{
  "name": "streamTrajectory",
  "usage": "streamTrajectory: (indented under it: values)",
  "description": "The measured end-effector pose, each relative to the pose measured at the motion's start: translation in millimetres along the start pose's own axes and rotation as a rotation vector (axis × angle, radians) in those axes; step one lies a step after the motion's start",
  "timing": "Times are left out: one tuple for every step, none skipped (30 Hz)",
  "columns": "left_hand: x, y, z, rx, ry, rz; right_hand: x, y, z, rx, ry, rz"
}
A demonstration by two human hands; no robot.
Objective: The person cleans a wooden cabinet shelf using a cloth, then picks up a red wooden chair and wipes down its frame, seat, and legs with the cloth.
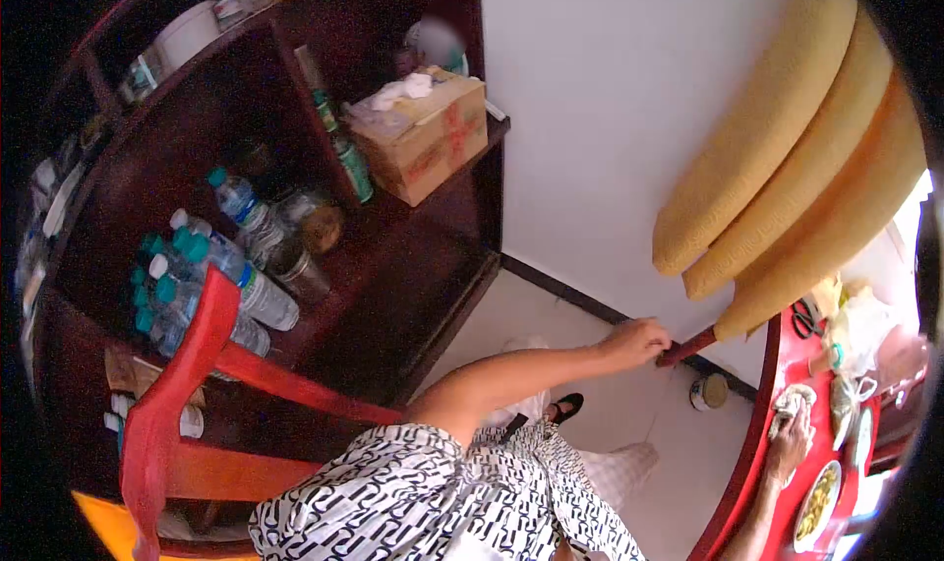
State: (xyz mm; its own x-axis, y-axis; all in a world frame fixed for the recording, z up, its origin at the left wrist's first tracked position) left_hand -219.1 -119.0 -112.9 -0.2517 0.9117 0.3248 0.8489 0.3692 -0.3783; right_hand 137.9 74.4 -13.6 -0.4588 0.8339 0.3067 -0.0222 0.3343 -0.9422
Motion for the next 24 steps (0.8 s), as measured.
streamTrajectory:
  values:
    - [-12.9, -16.3, 9.2, 0.057, -0.073, -0.034, 2.0, 0.0, 2.1, -0.021, 0.004, 0.002]
    - [-24.8, -32.7, 16.1, 0.111, -0.146, -0.067, 3.4, -0.3, 2.6, -0.044, 0.011, 0.006]
    - [-32.1, -47.3, 18.3, 0.153, -0.143, -0.096, 7.7, 3.7, -0.9, -0.017, -0.026, -0.065]
    - [-41.2, -56.2, 24.5, 0.175, -0.16, -0.11, 8.7, 1.6, -0.9, 0.002, -0.012, -0.058]
    - [-47.2, -64.9, 32.1, 0.196, -0.182, -0.12, 10.0, 0.1, 0.4, 0.022, 0.003, -0.046]
    - [-50.6, -72.5, 38.6, 0.184, -0.153, -0.161, 11.4, -0.7, 0.8, 0.041, 0.012, -0.038]
    - [-51.8, -83.9, 42.4, 0.171, -0.129, -0.198, 11.8, -2.0, 0.4, 0.056, 0.01, -0.036]
    - [-53.1, -95.1, 46.8, 0.155, -0.106, -0.237, 12.6, -1.5, -2.2, 0.07, 0.006, -0.033]
    - [-50.8, -110.4, 49.0, 0.194, -0.11, -0.239, 13.3, 0.1, -4.3, 0.086, 0.003, -0.031]
    - [-47.6, -131.8, 48.1, 0.245, -0.118, -0.237, 12.4, 6.9, -5.3, 0.088, -0.009, -0.047]
    - [-43.9, -159.1, 33.5, 0.328, -0.087, -0.286, 13.2, 7.9, -6.3, 0.076, -0.021, -0.074]
    - [-39.6, -186.4, 18.8, 0.411, -0.059, -0.337, 14.0, 8.5, -7.7, 0.064, -0.036, -0.098]
    - [-35.6, -209.6, 16.6, 0.431, 0.005, -0.427, 15.2, 12.7, -12.7, 0.052, -0.035, -0.101]
    - [-34.7, -236.5, 12.9, 0.452, 0.065, -0.519, 16.3, 13.5, -13.8, 0.04, -0.037, -0.101]
    - [-35.1, -263.2, -3.8, 0.525, 0.098, -0.604, 17.6, 13.5, -13.5, 0.031, -0.038, -0.102]
    - [-38.1, -281.9, -24.5, 0.598, 0.131, -0.688, 17.9, 12.4, -15.0, 0.039, -0.042, -0.1]
    - [-42.7, -291.8, -27.8, 0.578, 0.077, -0.736, 17.5, 18.8, -19.1, 0.057, -0.046, -0.093]
    - [-48.5, -302.9, -27.3, 0.548, 0.027, -0.787, 16.9, 19.8, -21.0, 0.067, -0.048, -0.09]
    - [-54.7, -308.9, -23.9, 0.52, -0.022, -0.837, 17.0, 22.4, -23.2, 0.051, -0.057, -0.096]
    - [-56.9, -302.9, -13.0, 0.485, -0.043, -0.863, 17.4, 28.7, -29.3, 0.033, -0.065, -0.099]
    - [-64.9, -295.3, -0.5, 0.453, -0.071, -0.897, 18.3, 32.2, -33.4, 0.016, -0.083, -0.101]
    - [-73.9, -288.1, 15.4, 0.423, -0.098, -0.932, 18.7, 35.3, -37.2, 0.022, -0.112, -0.135]
    - [-82.0, -276.8, 28.0, 0.391, -0.085, -0.929, 19.5, 40.0, -40.9, 0.032, -0.14, -0.17]
    - [-88.5, -264.1, 43.4, 0.359, -0.126, -0.897, 22.0, 41.9, -40.8, 0.044, -0.168, -0.207]
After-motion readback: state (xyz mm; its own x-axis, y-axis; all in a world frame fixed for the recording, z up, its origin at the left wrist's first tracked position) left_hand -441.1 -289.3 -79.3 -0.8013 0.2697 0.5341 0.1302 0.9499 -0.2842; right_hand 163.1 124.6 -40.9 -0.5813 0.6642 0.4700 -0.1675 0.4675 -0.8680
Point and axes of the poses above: each hand's wrist, its own x-axis towards the middle knuckle, its own y-axis out of the palm, z = x × y, the point moved 7 cm from there along x, towards the middle knuckle, and after that the axes turned 5 degrees about -x, right-handed, at the moved point
